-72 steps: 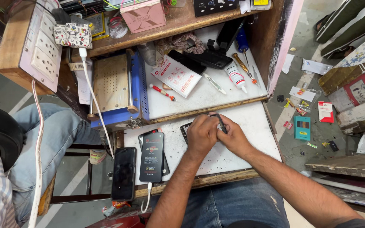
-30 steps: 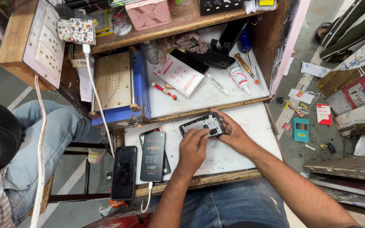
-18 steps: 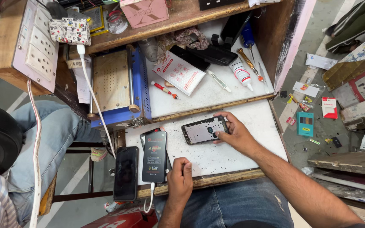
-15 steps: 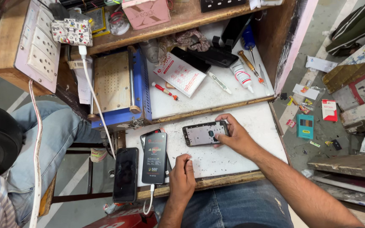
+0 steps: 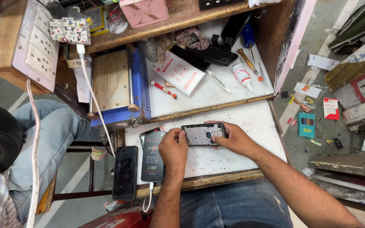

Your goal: The person repairs a disassembled smartphone at a workbench, prying and pressing components inside the phone frame, picking small parts from the bench, wiping the frame with a cloth, and fitting the back cover onto the phone body.

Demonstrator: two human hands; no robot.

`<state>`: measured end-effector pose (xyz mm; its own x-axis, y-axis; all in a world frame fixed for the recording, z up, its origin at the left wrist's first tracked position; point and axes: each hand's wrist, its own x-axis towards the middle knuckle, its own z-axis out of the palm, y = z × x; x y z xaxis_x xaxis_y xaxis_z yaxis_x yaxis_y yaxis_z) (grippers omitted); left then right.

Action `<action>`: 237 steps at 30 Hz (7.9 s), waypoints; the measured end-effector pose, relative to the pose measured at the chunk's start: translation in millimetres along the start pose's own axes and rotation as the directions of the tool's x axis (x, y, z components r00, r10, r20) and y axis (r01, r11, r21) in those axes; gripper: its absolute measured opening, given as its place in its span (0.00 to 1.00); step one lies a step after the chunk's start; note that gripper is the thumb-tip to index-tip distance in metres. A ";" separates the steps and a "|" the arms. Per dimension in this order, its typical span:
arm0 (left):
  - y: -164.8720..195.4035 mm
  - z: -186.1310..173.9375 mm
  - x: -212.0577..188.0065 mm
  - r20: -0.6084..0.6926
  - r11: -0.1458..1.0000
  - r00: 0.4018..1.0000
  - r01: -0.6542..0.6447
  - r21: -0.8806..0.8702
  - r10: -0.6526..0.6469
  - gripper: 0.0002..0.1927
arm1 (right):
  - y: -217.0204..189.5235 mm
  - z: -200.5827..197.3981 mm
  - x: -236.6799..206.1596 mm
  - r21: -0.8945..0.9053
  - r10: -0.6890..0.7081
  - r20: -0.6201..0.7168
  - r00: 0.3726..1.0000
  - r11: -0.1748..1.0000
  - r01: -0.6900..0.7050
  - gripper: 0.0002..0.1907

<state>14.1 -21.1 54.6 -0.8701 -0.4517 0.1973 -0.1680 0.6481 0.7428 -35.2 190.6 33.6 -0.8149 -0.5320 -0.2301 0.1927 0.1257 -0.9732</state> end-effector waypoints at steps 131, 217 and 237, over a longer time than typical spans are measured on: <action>-3.9 -9.2 54.7 0.484 0.874 0.758 -0.485 -0.032 0.438 0.06 | 1.0 -4.0 -0.4 0.190 -0.032 -0.007 0.999 0.981 0.032 0.29; 52.4 4.4 27.1 -0.177 0.956 0.952 -0.271 -0.114 0.249 0.06 | 16.6 -7.7 0.0 0.589 -0.004 -0.052 0.999 0.807 0.034 0.23; 60.9 34.2 10.8 -0.146 0.943 0.936 -0.330 -0.041 0.321 0.03 | 30.3 -8.5 -0.4 0.414 -0.116 -0.013 0.993 0.904 0.111 0.19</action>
<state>-21.4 34.5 80.1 -0.8007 -0.3043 0.5160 0.1472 0.7351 0.6618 -33.7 201.7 4.2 -0.8386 -0.5324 -0.1155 0.3099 -0.2920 -0.9048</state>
